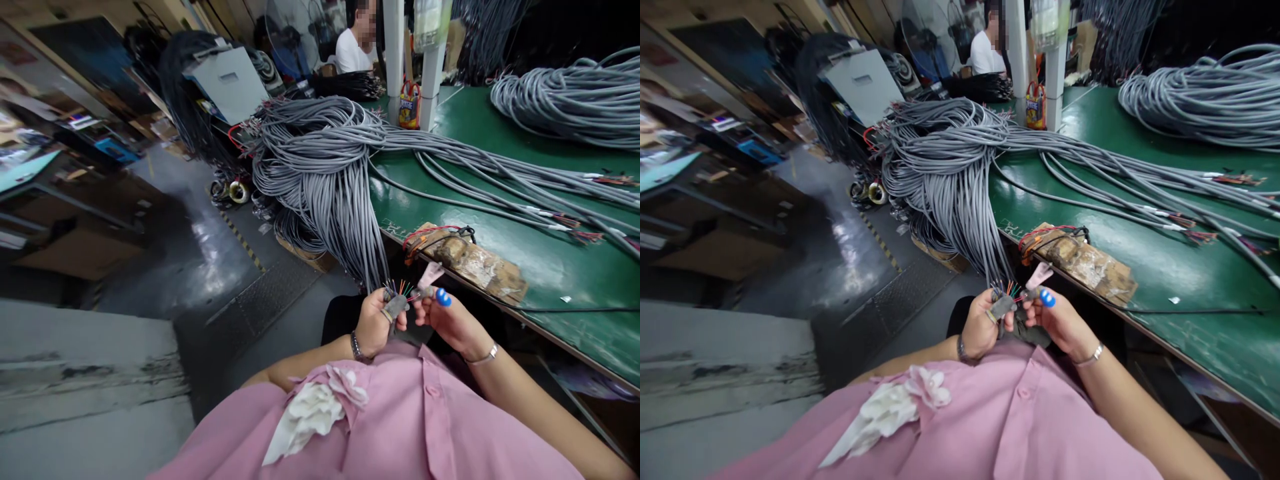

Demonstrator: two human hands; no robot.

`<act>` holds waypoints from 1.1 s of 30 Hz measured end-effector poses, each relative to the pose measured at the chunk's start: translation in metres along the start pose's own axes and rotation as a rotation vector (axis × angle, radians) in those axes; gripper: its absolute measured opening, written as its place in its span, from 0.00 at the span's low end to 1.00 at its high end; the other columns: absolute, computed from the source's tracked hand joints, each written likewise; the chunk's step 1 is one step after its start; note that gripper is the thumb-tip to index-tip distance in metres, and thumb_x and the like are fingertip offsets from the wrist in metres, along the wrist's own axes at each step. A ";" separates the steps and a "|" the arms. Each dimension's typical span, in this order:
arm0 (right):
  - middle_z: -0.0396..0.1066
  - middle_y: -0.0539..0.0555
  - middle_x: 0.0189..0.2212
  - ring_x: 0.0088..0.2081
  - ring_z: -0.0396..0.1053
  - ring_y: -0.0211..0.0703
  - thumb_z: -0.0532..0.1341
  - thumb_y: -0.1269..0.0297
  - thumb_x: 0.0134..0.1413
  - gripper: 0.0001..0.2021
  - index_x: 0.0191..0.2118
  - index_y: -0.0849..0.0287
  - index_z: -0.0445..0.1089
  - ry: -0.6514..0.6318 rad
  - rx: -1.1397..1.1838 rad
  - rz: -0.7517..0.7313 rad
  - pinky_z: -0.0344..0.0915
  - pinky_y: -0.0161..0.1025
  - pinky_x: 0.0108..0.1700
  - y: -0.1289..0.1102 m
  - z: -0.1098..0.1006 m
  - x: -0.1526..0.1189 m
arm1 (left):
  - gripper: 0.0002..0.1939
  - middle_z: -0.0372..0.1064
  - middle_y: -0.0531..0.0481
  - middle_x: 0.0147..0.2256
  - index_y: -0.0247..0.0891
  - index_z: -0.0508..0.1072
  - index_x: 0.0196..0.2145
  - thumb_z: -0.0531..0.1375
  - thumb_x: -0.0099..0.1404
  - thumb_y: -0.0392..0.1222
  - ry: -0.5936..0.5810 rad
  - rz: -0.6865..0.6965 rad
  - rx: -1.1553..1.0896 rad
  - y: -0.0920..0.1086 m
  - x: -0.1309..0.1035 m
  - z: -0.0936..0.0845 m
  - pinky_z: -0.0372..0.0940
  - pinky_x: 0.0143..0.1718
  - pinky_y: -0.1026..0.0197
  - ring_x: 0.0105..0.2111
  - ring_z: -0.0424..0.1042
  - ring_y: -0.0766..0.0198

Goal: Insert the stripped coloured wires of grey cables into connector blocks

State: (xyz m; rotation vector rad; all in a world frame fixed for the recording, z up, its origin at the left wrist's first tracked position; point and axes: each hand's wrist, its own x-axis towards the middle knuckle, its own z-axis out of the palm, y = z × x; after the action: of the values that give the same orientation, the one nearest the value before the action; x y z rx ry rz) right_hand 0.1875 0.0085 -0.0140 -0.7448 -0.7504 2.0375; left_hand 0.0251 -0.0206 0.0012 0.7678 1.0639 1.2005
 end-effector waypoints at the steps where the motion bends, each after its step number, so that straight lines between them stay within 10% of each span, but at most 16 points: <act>1: 0.70 0.51 0.28 0.27 0.65 0.37 0.67 0.50 0.46 0.15 0.33 0.58 0.73 0.008 -0.045 -0.015 0.64 0.36 0.32 0.002 0.003 -0.002 | 0.19 0.65 0.55 0.17 0.36 0.64 0.25 0.65 0.54 0.54 -0.007 -0.002 0.020 0.000 -0.001 -0.001 0.59 0.18 0.67 0.15 0.62 0.71; 10: 0.70 0.49 0.23 0.23 0.62 0.35 0.68 0.58 0.47 0.10 0.29 0.58 0.72 0.126 -0.322 -0.145 0.58 0.35 0.27 0.006 0.011 -0.006 | 0.20 0.68 0.49 0.19 0.33 0.71 0.26 0.65 0.52 0.55 -0.318 -0.078 0.265 0.009 -0.003 -0.003 0.62 0.23 0.65 0.18 0.66 0.68; 23: 0.65 0.48 0.20 0.23 0.59 0.35 0.67 0.56 0.47 0.11 0.27 0.58 0.70 0.110 -0.172 -0.121 0.60 0.35 0.28 0.005 0.008 -0.003 | 0.19 0.68 0.51 0.18 0.34 0.69 0.24 0.62 0.57 0.54 -0.088 0.037 0.110 0.008 -0.001 -0.004 0.63 0.22 0.64 0.17 0.67 0.67; 33: 0.65 0.50 0.24 0.24 0.59 0.36 0.57 0.44 0.55 0.21 0.34 0.58 0.73 0.131 -0.025 -0.182 0.63 0.35 0.29 -0.009 -0.001 0.020 | 0.18 0.68 0.50 0.18 0.33 0.70 0.24 0.64 0.55 0.53 -0.161 0.013 0.148 0.018 0.008 0.005 0.62 0.20 0.66 0.17 0.67 0.68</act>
State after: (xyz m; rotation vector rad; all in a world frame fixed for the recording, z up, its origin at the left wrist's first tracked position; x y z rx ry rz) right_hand 0.1825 0.0302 -0.0124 -0.7870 -0.7412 1.8009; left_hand 0.0238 -0.0087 0.0172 0.9709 1.0227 1.0599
